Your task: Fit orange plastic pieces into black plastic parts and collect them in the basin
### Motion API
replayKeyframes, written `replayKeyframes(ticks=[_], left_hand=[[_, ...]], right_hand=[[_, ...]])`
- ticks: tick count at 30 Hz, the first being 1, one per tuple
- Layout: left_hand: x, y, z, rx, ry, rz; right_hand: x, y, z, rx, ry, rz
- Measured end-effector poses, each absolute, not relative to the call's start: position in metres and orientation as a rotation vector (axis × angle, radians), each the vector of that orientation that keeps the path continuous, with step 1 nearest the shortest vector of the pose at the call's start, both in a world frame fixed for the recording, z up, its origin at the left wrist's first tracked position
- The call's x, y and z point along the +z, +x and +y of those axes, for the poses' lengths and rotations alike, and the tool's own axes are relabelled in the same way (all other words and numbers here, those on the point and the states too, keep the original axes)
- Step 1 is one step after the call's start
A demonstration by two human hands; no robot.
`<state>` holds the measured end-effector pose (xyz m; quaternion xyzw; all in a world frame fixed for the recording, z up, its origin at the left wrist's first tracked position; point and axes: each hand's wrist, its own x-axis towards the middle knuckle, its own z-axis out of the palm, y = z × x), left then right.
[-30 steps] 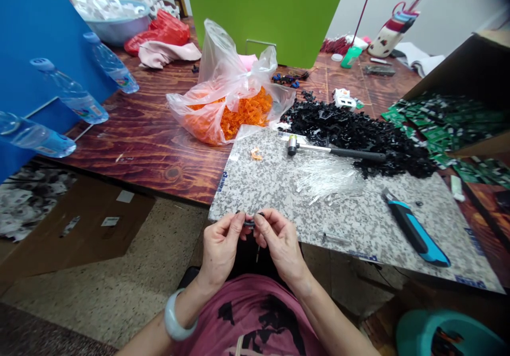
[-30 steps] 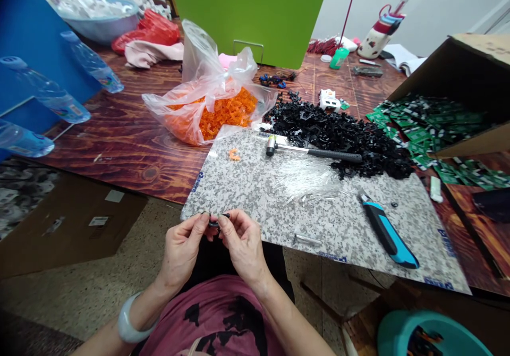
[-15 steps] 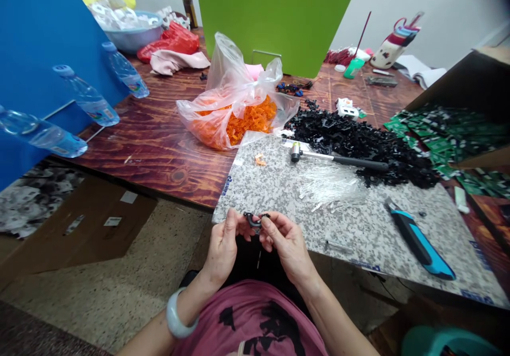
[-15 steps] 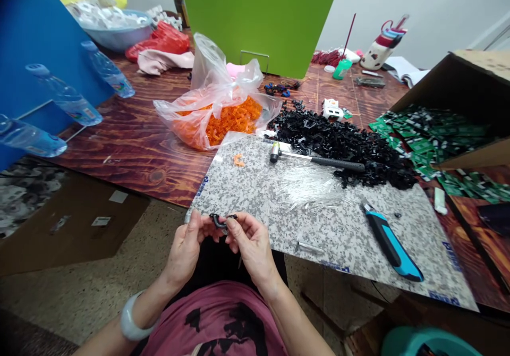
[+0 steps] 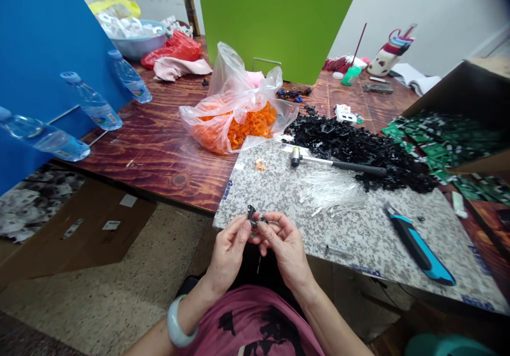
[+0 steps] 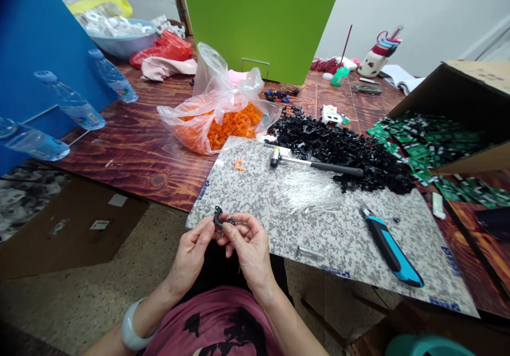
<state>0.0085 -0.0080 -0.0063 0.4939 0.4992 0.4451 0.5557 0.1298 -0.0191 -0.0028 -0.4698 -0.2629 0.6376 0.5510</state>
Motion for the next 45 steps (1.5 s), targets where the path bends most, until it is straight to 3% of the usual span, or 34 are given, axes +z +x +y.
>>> replayKeyframes(ticks=[24, 45], left_hand=[[0.002, 0.006, 0.005, 0.93, 0.894, 0.996], [-0.001, 0.006, -0.004, 0.87, 0.686, 0.885]], right_hand=[[0.006, 0.15, 0.013, 1.519, -1.256, -0.877], [0.004, 0.148, 0.01, 1.576, -1.252, -0.756]])
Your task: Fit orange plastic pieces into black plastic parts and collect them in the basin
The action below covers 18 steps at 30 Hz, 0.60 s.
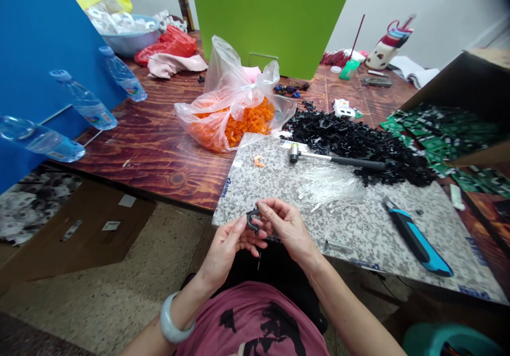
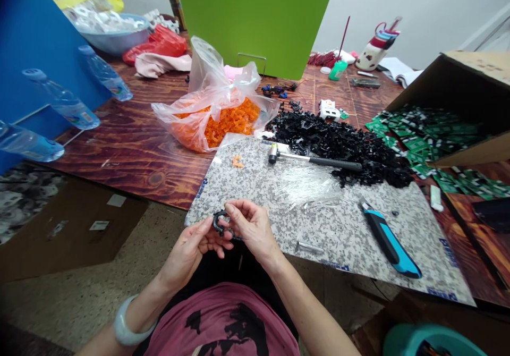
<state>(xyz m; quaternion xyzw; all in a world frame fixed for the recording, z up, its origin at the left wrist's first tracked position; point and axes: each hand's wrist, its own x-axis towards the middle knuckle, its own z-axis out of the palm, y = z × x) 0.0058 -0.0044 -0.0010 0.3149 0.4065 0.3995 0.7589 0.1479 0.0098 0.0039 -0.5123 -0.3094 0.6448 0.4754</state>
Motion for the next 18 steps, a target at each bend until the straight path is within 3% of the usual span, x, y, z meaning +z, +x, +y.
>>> replayKeyframes(ticks=[18], left_hand=[[-0.0039, 0.0074, -0.0086, 0.838, 0.834, 0.932]], right_hand=[[-0.0002, 0.154, 0.0083, 1.534, -1.212, -0.867]])
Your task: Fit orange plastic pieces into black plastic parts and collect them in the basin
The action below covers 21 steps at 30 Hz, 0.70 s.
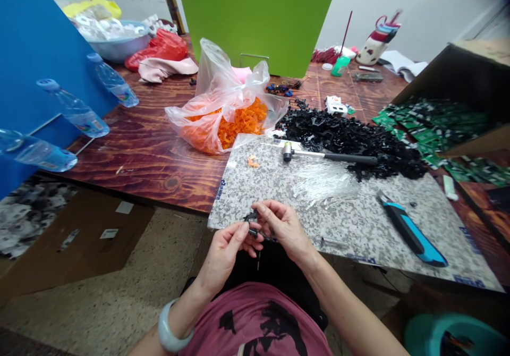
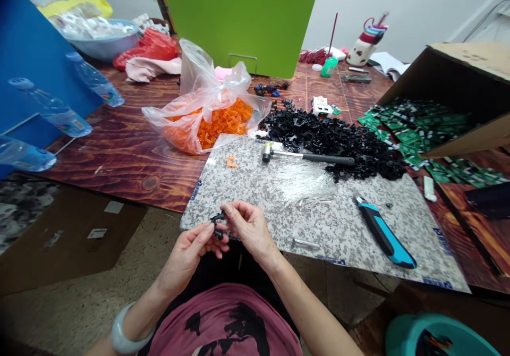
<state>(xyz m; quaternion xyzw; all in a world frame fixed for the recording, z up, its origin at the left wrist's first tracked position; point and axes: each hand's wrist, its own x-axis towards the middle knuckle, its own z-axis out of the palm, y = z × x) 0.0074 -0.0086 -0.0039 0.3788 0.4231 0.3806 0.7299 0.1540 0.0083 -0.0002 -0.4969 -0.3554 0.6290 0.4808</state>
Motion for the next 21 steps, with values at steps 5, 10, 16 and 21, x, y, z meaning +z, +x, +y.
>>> replayKeyframes(ticks=[5, 10, 16, 21], left_hand=[[-0.005, 0.009, -0.009, 0.871, 0.799, 0.946], [-0.007, 0.009, -0.008, 0.921, 0.862, 1.025], [-0.002, 0.009, -0.006, 0.898, 1.064, 1.087], [0.005, 0.006, -0.005, 0.826, 1.318, 1.119]], right_hand=[[-0.002, 0.156, 0.008, 1.527, -1.198, -0.849], [-0.001, 0.162, 0.004, 1.52, -1.21, -0.892], [0.009, 0.169, 0.001, 1.369, -1.312, -1.2], [0.012, 0.168, -0.002, 1.42, -1.228, -1.319]])
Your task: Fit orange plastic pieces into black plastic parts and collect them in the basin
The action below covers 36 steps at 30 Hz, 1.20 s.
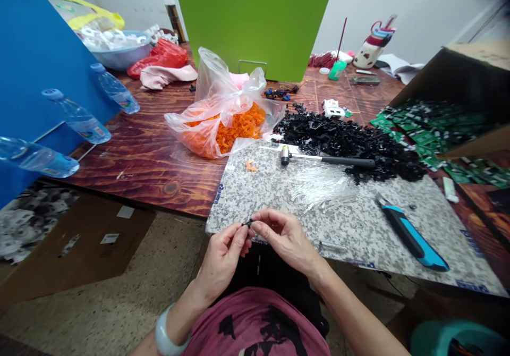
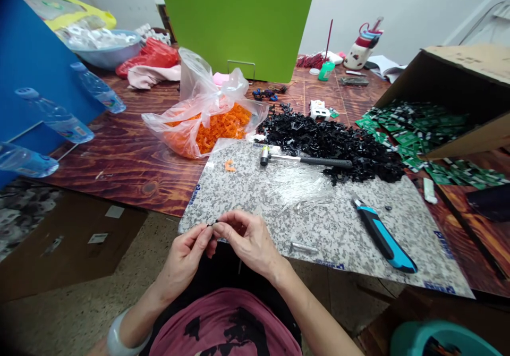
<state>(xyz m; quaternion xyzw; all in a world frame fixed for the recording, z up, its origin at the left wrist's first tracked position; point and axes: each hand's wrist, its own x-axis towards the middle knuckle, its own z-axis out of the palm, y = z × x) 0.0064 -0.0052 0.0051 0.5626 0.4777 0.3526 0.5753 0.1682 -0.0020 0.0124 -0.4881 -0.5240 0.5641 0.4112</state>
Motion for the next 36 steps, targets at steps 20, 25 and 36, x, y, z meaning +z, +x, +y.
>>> replayKeyframes(ticks=[20, 25, 36], left_hand=[[-0.006, -0.007, 0.011, 0.861, 1.236, 1.15], [-0.007, -0.009, 0.016, 0.93, 0.969, 1.101], [0.001, -0.013, 0.014, 0.937, 0.859, 1.01]], right_hand=[[0.016, 0.171, 0.058, 0.91, -1.213, -2.0], [-0.001, 0.172, 0.126, 0.455, -1.583, -1.899], [-0.004, 0.187, 0.114, 0.569, -1.525, -1.804]])
